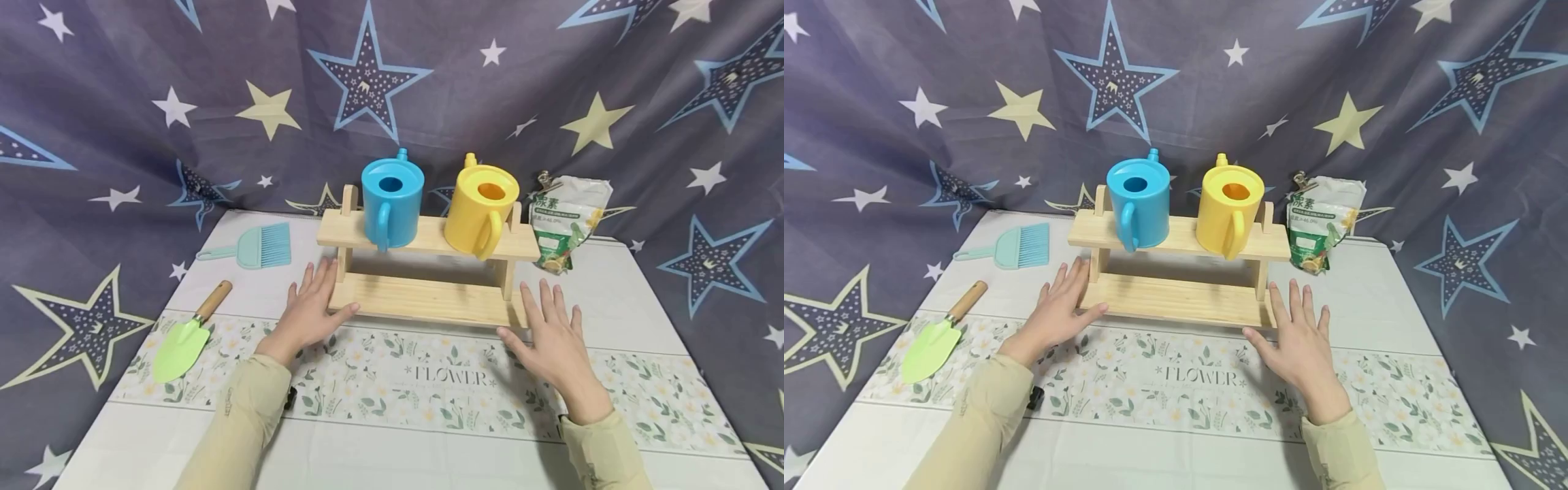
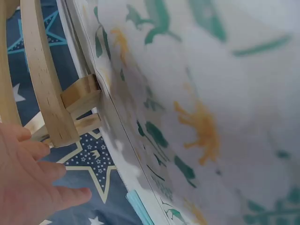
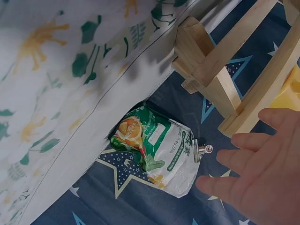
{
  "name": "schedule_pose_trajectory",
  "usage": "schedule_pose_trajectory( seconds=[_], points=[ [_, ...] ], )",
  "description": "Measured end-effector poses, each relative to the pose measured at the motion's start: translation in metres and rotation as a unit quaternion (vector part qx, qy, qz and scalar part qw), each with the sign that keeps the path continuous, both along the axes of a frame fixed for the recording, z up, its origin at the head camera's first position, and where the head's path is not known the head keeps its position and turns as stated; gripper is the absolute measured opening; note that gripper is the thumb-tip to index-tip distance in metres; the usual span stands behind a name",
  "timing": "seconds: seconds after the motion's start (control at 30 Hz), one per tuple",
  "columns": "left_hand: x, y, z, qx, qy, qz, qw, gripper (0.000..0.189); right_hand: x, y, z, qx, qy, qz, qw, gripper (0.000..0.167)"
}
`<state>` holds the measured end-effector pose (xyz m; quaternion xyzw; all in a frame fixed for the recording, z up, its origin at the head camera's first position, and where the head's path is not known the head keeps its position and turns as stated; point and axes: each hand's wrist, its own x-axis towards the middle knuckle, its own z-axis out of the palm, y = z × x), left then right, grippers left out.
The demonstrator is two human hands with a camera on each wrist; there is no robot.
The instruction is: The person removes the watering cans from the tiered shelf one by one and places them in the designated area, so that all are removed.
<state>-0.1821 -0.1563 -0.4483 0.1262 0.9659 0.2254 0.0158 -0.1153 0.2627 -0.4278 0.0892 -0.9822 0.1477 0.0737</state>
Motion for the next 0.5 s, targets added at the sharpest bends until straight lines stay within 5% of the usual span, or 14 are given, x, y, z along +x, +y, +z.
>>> schedule_pose_trajectory(
  seconds=[0.27,0.5],
  points=[
    [-0.017,0.003,-0.002,0.049,-0.025,0.001,0.9985,0.099,0.0,0.0,0.002,-0.007,-0.012,0.002,0.9999,0.087],
    [-0.035,0.002,-0.011,0.115,0.001,-0.011,0.9933,0.089,0.001,0.0,0.003,-0.01,-0.012,0.002,0.9999,0.087]
  ],
)
